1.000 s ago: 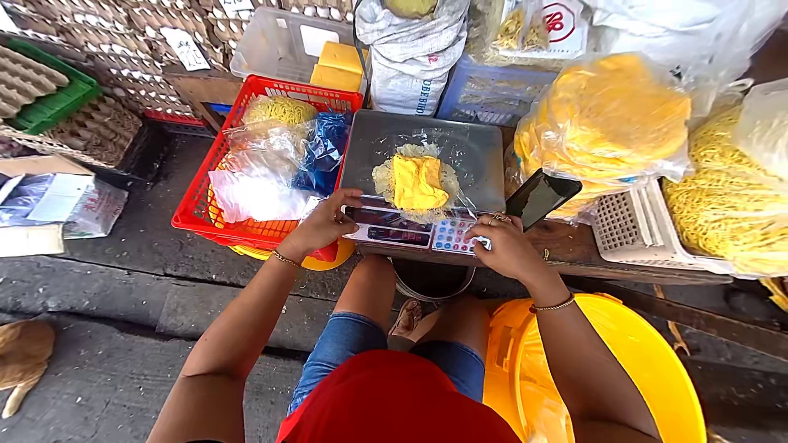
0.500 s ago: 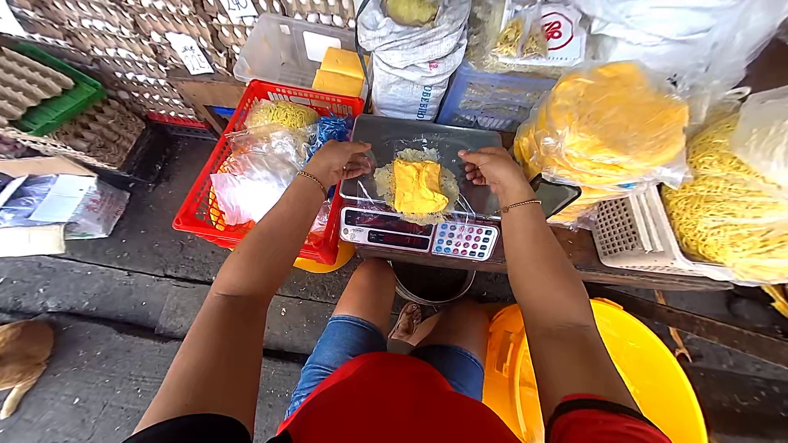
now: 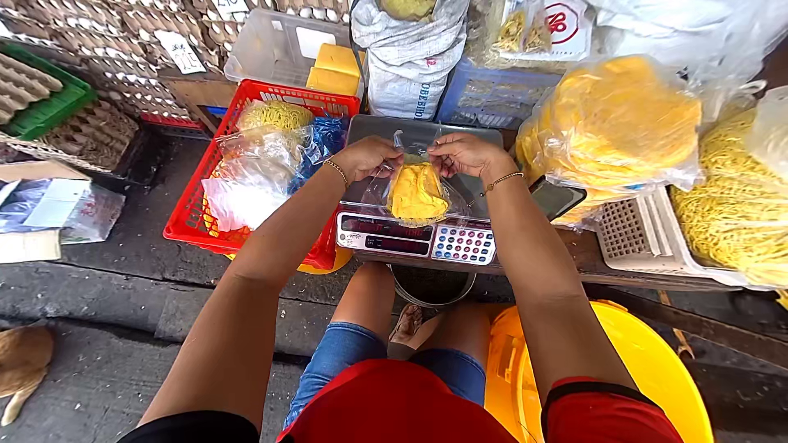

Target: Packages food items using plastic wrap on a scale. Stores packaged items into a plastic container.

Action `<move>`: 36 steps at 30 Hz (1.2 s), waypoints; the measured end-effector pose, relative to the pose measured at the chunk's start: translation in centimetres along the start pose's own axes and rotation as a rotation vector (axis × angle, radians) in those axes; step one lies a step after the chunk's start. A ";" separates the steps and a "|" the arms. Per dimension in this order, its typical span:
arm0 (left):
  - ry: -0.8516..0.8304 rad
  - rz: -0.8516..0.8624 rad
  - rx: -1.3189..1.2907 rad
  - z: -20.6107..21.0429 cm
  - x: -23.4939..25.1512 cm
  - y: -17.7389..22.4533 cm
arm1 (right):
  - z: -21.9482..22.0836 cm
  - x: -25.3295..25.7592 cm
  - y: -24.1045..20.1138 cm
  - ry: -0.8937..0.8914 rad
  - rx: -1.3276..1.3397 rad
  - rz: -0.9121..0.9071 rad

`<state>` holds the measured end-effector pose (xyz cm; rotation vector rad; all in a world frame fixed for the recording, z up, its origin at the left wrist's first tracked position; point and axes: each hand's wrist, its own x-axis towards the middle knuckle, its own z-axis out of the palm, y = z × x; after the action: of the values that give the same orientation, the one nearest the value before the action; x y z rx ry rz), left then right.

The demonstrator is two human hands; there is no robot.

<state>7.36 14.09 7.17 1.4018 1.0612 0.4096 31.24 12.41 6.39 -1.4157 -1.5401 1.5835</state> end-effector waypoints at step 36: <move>-0.265 0.168 0.066 2.9 -5.5 -2.9 | 3.4 -7.5 3.1 -0.127 0.052 -0.180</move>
<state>5.84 7.47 5.94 1.5621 0.7507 0.3019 31.49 3.64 5.27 -1.1332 -1.6372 1.6172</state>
